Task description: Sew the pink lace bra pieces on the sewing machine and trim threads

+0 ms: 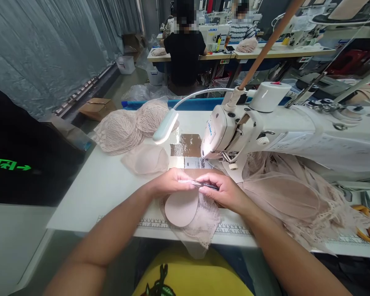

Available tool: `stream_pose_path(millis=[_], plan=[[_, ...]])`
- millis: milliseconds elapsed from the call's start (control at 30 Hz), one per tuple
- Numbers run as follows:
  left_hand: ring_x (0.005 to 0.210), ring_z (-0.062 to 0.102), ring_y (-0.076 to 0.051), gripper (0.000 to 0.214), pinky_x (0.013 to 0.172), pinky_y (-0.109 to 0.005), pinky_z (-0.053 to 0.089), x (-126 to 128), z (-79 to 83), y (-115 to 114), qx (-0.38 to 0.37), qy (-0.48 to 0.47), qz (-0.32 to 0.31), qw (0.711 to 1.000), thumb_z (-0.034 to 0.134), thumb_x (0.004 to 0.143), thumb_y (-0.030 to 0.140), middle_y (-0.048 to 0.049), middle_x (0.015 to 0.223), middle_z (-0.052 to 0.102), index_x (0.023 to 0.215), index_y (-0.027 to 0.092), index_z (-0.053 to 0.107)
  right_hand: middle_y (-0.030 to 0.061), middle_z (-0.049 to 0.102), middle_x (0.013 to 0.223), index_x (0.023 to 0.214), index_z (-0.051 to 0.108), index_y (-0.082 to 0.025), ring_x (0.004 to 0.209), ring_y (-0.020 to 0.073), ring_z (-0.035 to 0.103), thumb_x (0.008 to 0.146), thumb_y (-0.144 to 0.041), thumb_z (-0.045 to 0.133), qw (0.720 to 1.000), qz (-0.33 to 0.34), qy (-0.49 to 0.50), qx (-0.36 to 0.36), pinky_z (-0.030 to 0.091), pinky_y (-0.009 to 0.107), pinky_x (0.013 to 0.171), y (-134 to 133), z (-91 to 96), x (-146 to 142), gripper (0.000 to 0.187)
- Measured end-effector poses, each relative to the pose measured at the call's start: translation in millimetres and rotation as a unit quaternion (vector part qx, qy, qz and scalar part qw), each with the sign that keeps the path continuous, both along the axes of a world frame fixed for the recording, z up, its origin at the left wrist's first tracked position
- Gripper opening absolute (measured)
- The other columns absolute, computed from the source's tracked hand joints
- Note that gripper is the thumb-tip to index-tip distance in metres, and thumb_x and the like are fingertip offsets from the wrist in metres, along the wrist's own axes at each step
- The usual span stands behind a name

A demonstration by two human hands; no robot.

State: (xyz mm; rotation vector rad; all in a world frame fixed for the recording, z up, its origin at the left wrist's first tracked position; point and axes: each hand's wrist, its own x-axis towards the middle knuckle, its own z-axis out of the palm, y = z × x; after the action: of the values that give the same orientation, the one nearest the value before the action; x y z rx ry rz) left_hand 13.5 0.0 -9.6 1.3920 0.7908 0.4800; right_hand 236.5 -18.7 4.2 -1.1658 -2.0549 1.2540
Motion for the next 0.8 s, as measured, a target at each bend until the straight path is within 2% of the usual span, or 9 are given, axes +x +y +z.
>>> stream_pose_path(millis=[133,333,600,800], plan=[[0.06,0.046,-0.011,0.037,0.054,-0.023,0.035,0.0,0.4,0.1,0.0,0.003,0.001,1.0,0.069,0.075,0.045,-0.0013,0.065,0.055,0.086,0.01,0.073,0.0023,0.066,0.088,0.101,0.067,-0.022,0.075,0.0162,0.058,0.084,-0.033,0.059,1.0,0.001,0.018,-0.019,0.045,0.028,0.067,2.4,-3.9,2.7,0.022],[0.056,0.037,-0.009,0.036,0.05,-0.023,0.027,1.2,1.6,-0.4,0.0,-0.003,-0.03,1.0,0.068,0.076,0.045,0.001,0.059,0.046,0.074,0.009,0.069,0.0021,0.068,0.091,0.101,0.068,-0.023,0.081,0.017,0.061,0.084,-0.033,0.06,0.999,0.002,0.038,-0.024,0.046,0.029,0.071,-0.3,-5.7,-0.5,0.021],[0.056,0.029,-0.008,0.037,0.05,-0.024,0.02,1.4,0.5,-1.1,-0.01,-0.002,-0.047,0.999,0.065,0.078,0.046,0.003,0.059,0.034,0.07,0.01,0.063,0.0029,0.069,0.091,0.098,0.069,-0.022,0.081,0.0176,0.063,0.084,-0.033,0.06,0.999,-0.004,0.04,-0.024,0.048,0.029,0.071,-0.9,-6.0,0.9,0.02],[0.055,0.024,-0.007,0.041,0.05,-0.025,0.015,2.1,-1.8,-2.4,-0.017,0.009,-0.046,0.999,0.066,0.078,0.045,0.0043,0.059,0.029,0.059,0.012,0.05,0.0023,0.071,0.09,0.097,0.069,-0.022,0.082,0.0179,0.064,0.083,-0.03,0.06,1.0,0.001,0.028,0.001,0.048,0.029,0.071,-1.7,-7.0,-5.1,0.018]])
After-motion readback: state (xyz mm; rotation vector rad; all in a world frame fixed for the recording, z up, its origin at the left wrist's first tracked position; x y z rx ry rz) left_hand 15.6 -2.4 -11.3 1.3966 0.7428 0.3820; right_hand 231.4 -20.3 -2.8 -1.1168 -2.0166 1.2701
